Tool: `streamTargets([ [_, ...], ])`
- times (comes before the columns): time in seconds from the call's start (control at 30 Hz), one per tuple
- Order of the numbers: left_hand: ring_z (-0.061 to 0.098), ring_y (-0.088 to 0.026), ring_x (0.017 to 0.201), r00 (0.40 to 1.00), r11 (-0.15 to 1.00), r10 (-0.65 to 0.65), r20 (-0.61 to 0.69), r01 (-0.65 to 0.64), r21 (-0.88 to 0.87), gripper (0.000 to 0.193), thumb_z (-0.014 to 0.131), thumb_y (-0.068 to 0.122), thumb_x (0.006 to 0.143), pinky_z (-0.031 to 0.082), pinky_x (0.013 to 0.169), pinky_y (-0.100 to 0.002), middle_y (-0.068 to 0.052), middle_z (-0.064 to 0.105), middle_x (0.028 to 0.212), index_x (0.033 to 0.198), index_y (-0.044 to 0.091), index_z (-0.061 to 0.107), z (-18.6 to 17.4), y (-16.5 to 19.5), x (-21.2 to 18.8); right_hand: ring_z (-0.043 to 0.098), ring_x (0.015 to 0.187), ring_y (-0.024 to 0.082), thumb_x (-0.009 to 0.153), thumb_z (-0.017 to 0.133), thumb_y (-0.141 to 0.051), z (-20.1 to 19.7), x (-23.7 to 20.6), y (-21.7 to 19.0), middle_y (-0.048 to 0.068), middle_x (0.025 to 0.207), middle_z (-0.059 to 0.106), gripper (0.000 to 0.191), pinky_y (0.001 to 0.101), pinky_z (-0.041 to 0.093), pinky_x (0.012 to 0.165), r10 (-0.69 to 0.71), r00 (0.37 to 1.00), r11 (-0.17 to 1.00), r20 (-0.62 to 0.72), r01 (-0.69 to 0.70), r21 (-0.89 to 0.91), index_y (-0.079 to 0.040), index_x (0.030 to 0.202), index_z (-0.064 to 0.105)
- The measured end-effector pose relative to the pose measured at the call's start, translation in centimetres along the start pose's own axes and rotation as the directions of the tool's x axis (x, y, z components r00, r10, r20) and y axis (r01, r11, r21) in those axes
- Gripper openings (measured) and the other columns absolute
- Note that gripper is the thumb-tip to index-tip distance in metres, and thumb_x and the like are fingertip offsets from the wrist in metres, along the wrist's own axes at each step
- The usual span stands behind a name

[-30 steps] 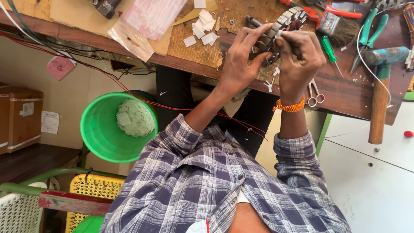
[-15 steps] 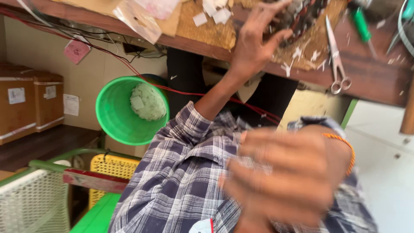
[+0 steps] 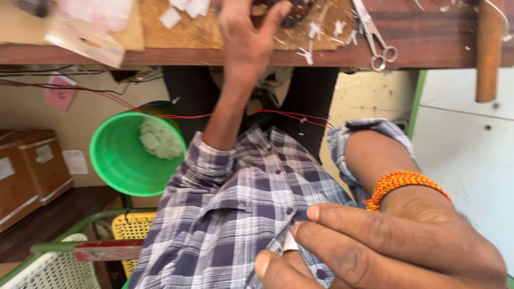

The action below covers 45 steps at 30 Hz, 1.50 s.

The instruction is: The person cuts small white insulating sleeves with scissors and places them onto the copper windings of a stator assembly. They repeatedly pick up sleeves, cut them to size, and slide them onto the wires of the stator core.

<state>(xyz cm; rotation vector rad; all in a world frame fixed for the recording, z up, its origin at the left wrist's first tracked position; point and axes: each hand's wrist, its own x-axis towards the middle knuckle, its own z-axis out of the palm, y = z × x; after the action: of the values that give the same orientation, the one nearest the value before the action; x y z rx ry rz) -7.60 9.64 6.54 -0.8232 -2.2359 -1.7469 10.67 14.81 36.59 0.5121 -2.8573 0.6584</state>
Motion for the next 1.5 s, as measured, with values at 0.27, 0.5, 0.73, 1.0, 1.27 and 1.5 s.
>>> streamTargets([
  [0.27,0.069,-0.026,0.115,0.994,0.994,0.108,-0.027,-0.109,-0.033,0.046,0.084,0.017,0.097,0.059,0.099,-0.040,-0.012,0.067,0.122,0.136,0.009,0.060,0.2,0.0,1.1,0.053,0.054,0.007,0.087,0.063,-0.015,4.7,-8.8,0.9,-0.005,0.059,0.055,0.020,0.0275,0.040,0.049,0.300,0.912,0.884,-0.278,-0.157,0.440,-0.022,0.071,0.055],
  [0.5,0.071,-0.018,0.116,0.998,0.997,0.005,0.057,0.000,-0.082,0.056,0.083,0.011,0.099,0.064,0.102,-0.034,-0.003,0.066,0.126,0.147,0.019,0.055,-0.4,0.7,0.1,0.028,0.035,0.006,0.098,0.037,-0.003,5.9,-14.1,-1.5,-0.004,0.052,0.034,0.039,0.0293,0.036,0.048,0.824,0.536,0.565,-0.183,-0.798,0.210,-0.015,0.062,0.029],
  [0.73,0.070,-0.020,0.118,0.999,1.000,-0.005,0.044,0.005,-0.015,0.059,0.083,0.014,0.095,0.064,0.101,-0.036,-0.005,0.067,0.129,0.147,0.018,0.056,-0.2,0.7,0.1,0.032,0.048,0.008,0.103,0.039,-0.010,2.5,-9.0,-5.0,-0.005,0.068,0.034,0.034,0.0267,0.035,0.053,0.773,0.620,0.549,-0.134,-0.761,-0.346,-0.017,0.069,0.040],
  [1.0,0.071,-0.020,0.111,0.982,0.985,-0.158,0.104,0.165,-0.059,0.059,0.083,0.018,0.092,0.067,0.091,-0.037,-0.007,0.067,0.125,0.144,0.016,0.057,-0.4,1.0,-0.2,0.034,0.044,0.012,0.097,0.033,-0.016,2.5,-6.8,-4.2,-0.004,0.059,0.033,0.036,0.0314,0.029,0.044,0.315,0.894,0.759,-0.320,-0.439,-0.480,-0.021,0.062,0.036],
  [1.27,0.075,-0.021,0.110,0.952,0.949,-0.245,0.181,0.273,-0.156,0.057,0.083,0.023,0.093,0.065,0.088,-0.034,-0.008,0.069,0.122,0.142,0.013,0.057,-0.5,0.6,0.2,0.049,0.058,0.011,0.100,0.031,-0.004,8.8,-1.8,2.9,-0.006,0.072,0.044,0.035,0.0316,0.049,0.051,-0.081,0.323,-0.429,-0.943,0.843,0.325,-0.027,0.076,0.041],
  [1.5,0.074,-0.024,0.116,0.952,0.941,-0.232,0.198,0.271,-0.201,0.055,0.085,0.025,0.092,0.066,0.097,-0.039,-0.009,0.072,0.122,0.139,0.011,0.059,-0.9,-0.2,0.0,0.060,0.063,0.016,0.104,0.051,-0.014,4.6,0.3,3.3,0.005,0.078,0.061,0.021,0.0336,0.049,0.052,-0.139,0.580,-0.082,-0.803,0.801,0.593,-0.015,0.084,0.059],
])
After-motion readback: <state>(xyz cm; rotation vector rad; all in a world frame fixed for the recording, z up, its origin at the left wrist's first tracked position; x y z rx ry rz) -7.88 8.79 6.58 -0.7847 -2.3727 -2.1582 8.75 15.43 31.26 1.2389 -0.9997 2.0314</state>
